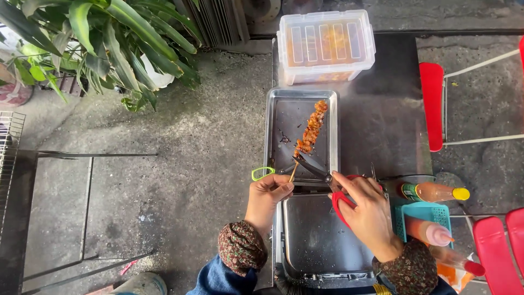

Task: Preparing baguettes by grilling meat skewers and stuffing them into the bread at a street food stall.

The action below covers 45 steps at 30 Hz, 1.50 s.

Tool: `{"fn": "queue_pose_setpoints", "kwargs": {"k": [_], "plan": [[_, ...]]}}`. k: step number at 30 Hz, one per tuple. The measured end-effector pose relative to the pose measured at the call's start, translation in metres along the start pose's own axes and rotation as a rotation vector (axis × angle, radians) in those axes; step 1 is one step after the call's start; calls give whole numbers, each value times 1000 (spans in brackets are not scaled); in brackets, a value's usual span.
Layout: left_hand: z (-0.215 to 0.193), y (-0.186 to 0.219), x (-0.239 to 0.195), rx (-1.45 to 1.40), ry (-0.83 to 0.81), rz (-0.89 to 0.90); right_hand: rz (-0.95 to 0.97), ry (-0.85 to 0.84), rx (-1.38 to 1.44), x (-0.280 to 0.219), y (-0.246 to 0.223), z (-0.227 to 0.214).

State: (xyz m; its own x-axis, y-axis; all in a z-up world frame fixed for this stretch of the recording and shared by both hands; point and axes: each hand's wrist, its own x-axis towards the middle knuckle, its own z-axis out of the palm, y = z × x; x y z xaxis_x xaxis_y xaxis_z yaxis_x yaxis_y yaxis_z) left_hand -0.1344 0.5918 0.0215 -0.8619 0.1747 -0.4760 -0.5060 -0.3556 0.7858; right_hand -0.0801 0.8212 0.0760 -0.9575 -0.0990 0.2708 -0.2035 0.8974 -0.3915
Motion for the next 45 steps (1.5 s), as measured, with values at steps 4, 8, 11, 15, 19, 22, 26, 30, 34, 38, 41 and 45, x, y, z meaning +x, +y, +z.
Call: {"fn": "queue_pose_setpoints", "kwargs": {"k": [4,8,11,15,19,22,26,30,34,38,41,45], "plan": [[6,2,2,50,-20,34,60,7,24,-3,-1,4],[7,-3,5,-13,-25,30,373,-73,117,-13,2,16],[3,-7,8,-33,-15,-2,576,-179,607,-7,-6,11],[3,-6,5,-43,-15,-1,678,-223,720,-4,-8,10],[5,-8,4,-39,9,-27,633,-214,733,-7,-3,14],[6,-12,3,-24,7,4,442,-168,584,-5,-5,10],[9,-27,10,11,124,-29,428,-35,391,-4,-12,4],[10,-29,6,-18,129,-60,556,-57,680,-13,-1,19],[9,-22,2,-167,80,-158,619,-6,732,-12,24,19],[6,-24,3,-230,12,-231,629,-30,593,-14,45,19],[6,-25,2,-229,1,-229,488,38,468,-5,31,4],[8,-23,-2,-194,-13,-221,207,107,317,9,37,-2]]}}
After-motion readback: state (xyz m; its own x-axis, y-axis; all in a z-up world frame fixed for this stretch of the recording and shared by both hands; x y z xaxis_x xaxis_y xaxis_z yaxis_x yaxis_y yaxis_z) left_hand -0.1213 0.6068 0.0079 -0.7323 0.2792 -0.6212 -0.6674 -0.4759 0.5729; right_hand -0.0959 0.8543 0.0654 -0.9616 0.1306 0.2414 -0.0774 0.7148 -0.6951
